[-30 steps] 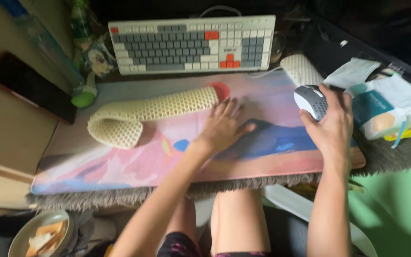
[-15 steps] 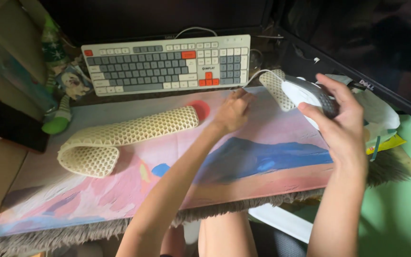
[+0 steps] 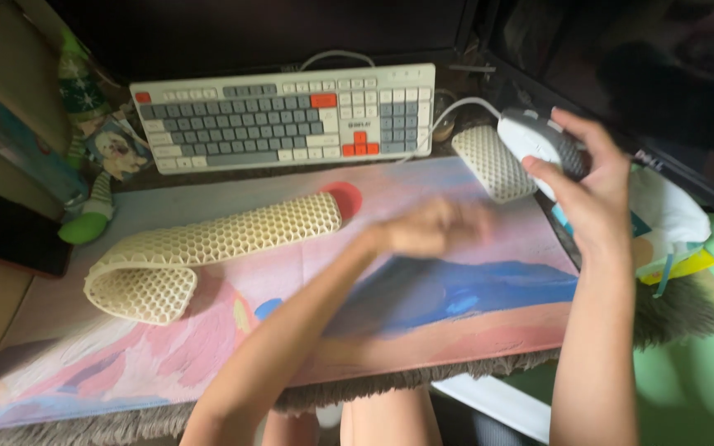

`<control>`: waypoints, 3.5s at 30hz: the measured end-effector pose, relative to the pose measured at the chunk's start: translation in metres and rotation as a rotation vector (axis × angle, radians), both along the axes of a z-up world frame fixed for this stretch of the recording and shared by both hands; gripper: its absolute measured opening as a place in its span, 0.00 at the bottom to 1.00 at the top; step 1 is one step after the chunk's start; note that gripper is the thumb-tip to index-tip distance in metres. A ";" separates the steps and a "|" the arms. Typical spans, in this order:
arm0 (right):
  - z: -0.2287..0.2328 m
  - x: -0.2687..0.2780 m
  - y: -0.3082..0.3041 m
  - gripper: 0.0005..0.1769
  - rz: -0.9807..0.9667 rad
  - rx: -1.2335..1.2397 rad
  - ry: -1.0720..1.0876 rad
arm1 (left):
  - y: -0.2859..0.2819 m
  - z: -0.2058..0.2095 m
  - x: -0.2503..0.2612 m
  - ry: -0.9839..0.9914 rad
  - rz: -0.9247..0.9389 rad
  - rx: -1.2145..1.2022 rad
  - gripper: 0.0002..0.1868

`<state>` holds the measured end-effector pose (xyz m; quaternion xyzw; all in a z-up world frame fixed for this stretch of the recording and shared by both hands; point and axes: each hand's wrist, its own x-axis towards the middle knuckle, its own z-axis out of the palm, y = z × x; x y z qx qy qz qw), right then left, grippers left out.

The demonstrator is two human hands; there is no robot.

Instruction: The person cleans a computer keyboard using a wet wipe, scrubbing the keys and the top surface of the frame while holding the keyboard by its edges.

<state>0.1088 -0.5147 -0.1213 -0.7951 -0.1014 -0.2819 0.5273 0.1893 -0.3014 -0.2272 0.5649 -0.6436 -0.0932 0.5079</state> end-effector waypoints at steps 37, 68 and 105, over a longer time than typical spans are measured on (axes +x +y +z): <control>0.029 0.031 -0.024 0.36 0.220 -0.064 0.067 | -0.107 0.011 -0.009 -0.371 1.169 0.135 0.32; 0.044 0.023 -0.016 0.39 0.380 -0.071 0.193 | -0.092 0.014 0.051 -0.423 0.852 0.855 0.45; -0.004 0.030 -0.040 0.42 0.203 -0.681 0.208 | 0.012 0.008 -0.212 -0.333 0.935 0.306 0.28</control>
